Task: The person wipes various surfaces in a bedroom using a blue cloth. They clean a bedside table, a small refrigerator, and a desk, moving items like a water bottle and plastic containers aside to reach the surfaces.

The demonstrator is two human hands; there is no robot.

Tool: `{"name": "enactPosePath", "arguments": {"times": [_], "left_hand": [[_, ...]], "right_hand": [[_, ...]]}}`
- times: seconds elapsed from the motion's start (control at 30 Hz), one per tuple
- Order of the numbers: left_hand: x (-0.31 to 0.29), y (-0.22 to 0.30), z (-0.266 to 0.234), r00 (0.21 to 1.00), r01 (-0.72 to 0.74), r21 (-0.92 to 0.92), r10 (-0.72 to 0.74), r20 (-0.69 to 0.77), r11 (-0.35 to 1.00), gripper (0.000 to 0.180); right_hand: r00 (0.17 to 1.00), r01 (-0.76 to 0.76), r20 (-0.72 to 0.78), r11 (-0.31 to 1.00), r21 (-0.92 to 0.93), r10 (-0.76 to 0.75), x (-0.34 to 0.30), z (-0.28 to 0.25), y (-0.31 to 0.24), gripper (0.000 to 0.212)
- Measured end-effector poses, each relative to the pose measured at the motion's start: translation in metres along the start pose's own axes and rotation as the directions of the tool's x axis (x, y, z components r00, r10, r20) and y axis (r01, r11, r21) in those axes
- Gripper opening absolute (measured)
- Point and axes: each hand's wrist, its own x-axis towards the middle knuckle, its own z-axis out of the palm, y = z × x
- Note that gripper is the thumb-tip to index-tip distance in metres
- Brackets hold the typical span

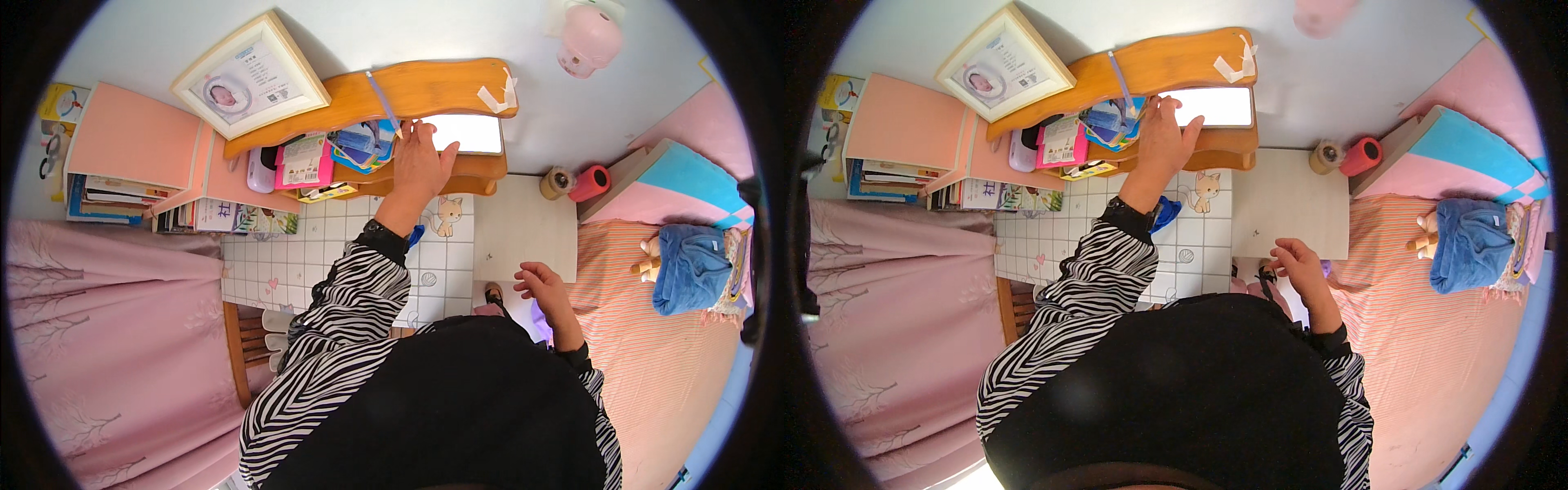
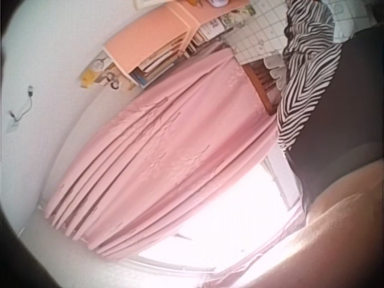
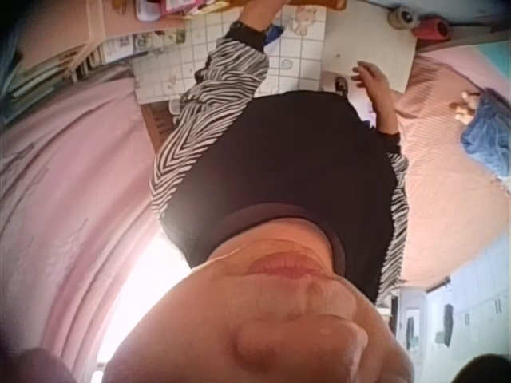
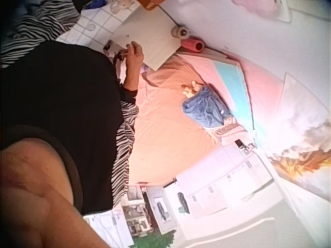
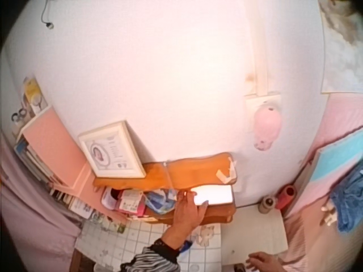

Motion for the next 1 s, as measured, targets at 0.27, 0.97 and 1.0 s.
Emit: {"name": "enactPosePath", "arguments": {"times": [0.27, 0.97, 1.0], "left_hand": [[-0.014, 0.032, 0.001, 0.932, -0.357, -0.155, 0.342, -0.118, 0.921, 0.047], [-0.23, -0.103, 0.0, 0.877, 0.154, 0.368, -0.299, 0.377, 0.917, 0.04], [-0.231, -0.106, 0.0, 0.883, 0.2, 0.399, -0.341, 0.322, 0.895, 0.042]], "right_hand": [[1.0, 0.009, -0.012, 1.0, 0.004, -0.009, 0.0, -0.006, 0.004, 0.031], [0.993, 0.024, 0.114, 0.985, -0.173, -0.004, 0.006, 0.003, 0.009, 0.033], [0.994, 0.036, 0.112, 0.981, -0.191, -0.014, 0.006, 0.002, 0.01, 0.033]]}}
